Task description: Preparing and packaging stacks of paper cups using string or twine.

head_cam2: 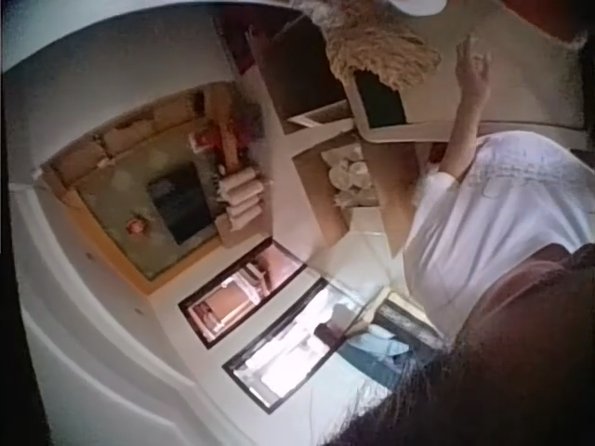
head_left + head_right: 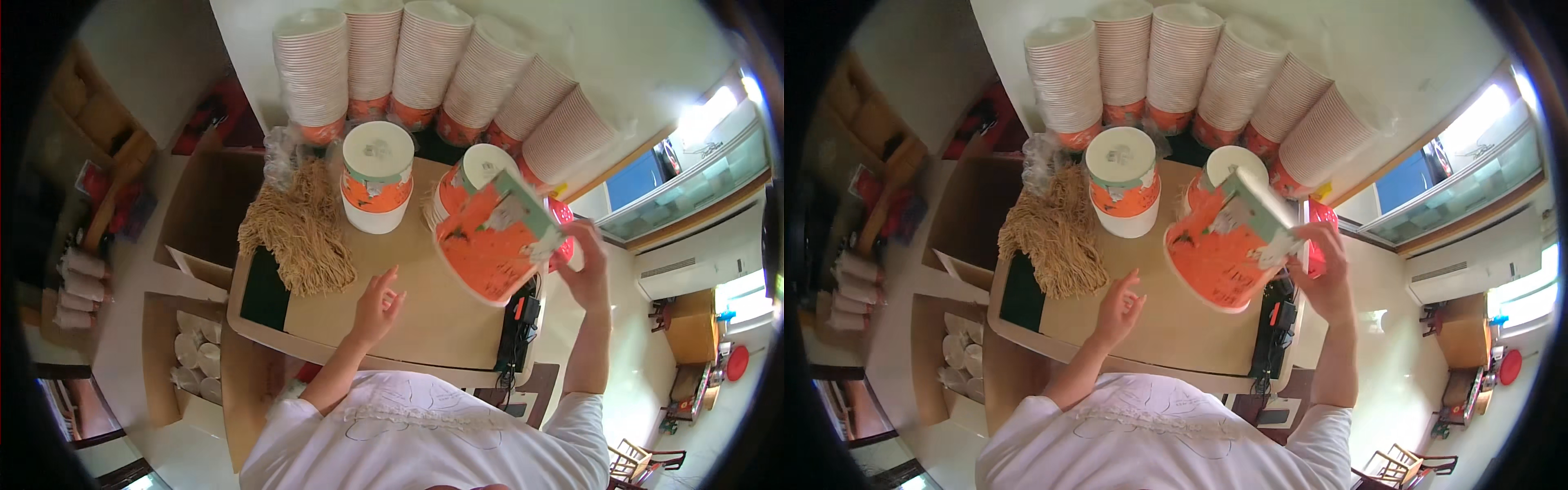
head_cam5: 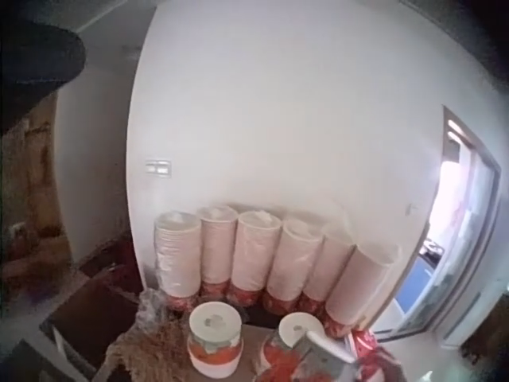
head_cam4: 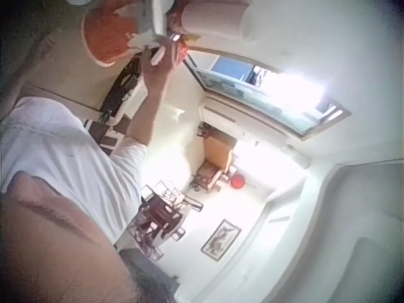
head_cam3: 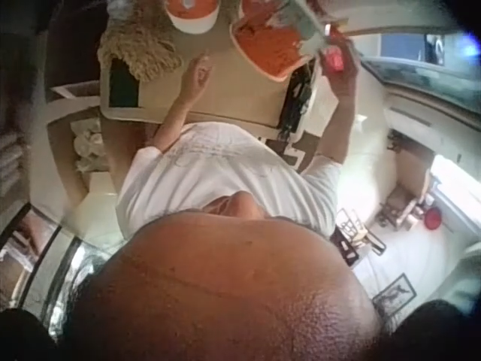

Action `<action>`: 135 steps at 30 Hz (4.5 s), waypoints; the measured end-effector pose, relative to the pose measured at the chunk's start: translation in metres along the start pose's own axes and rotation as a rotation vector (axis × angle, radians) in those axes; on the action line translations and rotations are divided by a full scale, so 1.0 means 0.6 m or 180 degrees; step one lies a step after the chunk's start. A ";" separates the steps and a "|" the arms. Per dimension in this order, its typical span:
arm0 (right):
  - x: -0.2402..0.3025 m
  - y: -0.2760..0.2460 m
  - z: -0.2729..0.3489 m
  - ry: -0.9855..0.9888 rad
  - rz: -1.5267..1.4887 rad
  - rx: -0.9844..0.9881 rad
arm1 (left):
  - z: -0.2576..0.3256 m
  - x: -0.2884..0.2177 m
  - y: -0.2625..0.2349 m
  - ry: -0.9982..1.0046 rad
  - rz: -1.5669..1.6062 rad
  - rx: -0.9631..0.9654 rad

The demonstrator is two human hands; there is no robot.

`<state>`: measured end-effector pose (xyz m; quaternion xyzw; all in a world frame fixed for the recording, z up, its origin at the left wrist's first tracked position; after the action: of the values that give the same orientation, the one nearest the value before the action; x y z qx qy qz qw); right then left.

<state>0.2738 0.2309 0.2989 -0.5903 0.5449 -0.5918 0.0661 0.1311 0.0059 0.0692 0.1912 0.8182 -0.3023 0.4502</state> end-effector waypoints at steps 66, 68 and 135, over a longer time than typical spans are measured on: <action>-0.131 0.227 -0.098 -0.0610 0.1645 -0.0666 | 0.059 0.172 0.032 -0.0833 0.0153 0.0059; -0.128 0.227 -0.099 -0.0563 0.1698 -0.0601 | 0.061 0.172 0.033 -0.0827 0.0164 0.0043; -0.218 0.551 -0.168 0.2851 -0.3580 0.1023 | -0.212 0.298 -0.141 -0.2050 0.1836 -0.1577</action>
<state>0.0482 0.2512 0.0071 -0.4654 0.0411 -0.7932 -0.3906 -0.0904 0.0353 -0.0033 0.1940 0.5986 -0.0057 0.7772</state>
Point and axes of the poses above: each hand's wrist, its own z-axis away from the middle knuckle, its own y-axis out of the palm, x = y × z, the point moved 9 cm from there along -z, towards the middle knuckle, and after that the axes turned 14 degrees about y, right-handed, at the moved point
